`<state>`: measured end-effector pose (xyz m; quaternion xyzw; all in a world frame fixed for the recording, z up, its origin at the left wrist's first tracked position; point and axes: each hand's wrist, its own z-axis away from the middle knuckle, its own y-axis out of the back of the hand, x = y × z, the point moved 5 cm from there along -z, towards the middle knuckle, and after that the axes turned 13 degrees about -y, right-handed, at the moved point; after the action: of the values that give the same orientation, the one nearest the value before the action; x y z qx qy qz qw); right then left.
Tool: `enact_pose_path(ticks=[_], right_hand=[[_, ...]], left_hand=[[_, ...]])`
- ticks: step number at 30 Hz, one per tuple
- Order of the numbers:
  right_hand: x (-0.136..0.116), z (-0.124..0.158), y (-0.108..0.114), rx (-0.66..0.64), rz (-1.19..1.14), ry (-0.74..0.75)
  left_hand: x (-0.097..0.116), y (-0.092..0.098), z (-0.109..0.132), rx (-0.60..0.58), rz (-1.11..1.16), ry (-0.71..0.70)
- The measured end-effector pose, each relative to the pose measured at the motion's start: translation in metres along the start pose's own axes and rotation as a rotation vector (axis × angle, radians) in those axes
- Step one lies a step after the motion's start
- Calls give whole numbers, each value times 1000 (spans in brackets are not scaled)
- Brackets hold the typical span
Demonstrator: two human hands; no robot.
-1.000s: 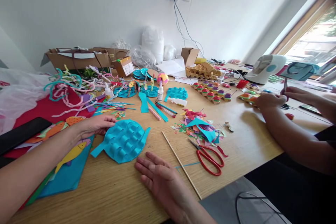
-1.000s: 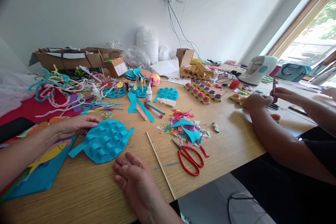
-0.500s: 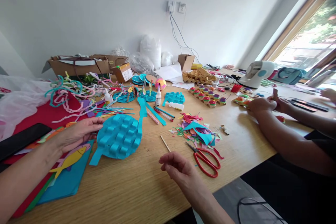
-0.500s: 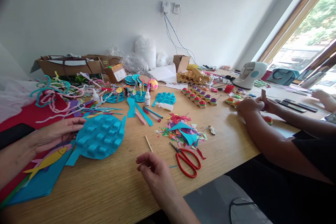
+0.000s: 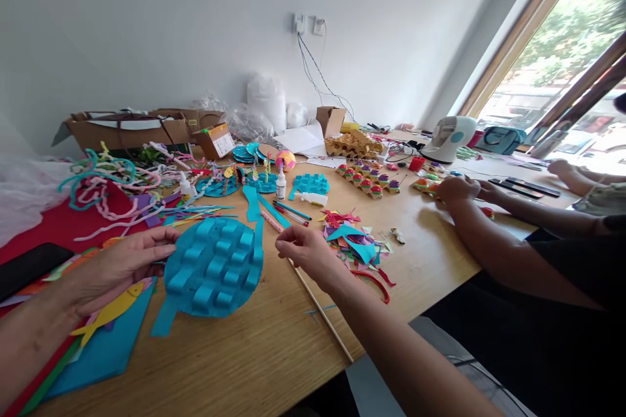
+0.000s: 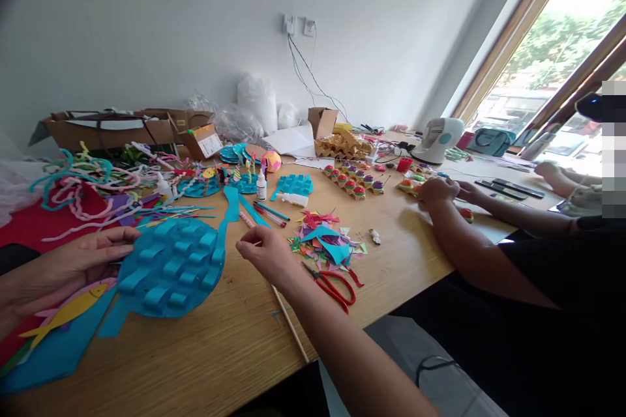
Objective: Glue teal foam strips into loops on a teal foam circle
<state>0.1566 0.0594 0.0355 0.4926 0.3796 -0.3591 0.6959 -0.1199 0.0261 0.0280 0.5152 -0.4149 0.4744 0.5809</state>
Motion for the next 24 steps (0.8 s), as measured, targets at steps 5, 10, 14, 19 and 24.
enact_pose_path(ticks=[5, 10, 14, 19, 24], right_hand=[[-7, -17, -9, -174, 65, 22], [-9, -25, -17, -388, 52, -62], [-10, -29, -21, -411, 95, -85], [-9, -33, -26, -394, 114, -58], [-8, -31, -28, -377, 94, -41]], left_hand=[[1, -6, 6, -130, 42, -80], [-2, -6, 6, -113, 46, -83], [-4, -6, 5, -112, 41, -98], [-2, -6, 7, -108, 29, -111], [-1, -7, 9, -87, 34, -97]])
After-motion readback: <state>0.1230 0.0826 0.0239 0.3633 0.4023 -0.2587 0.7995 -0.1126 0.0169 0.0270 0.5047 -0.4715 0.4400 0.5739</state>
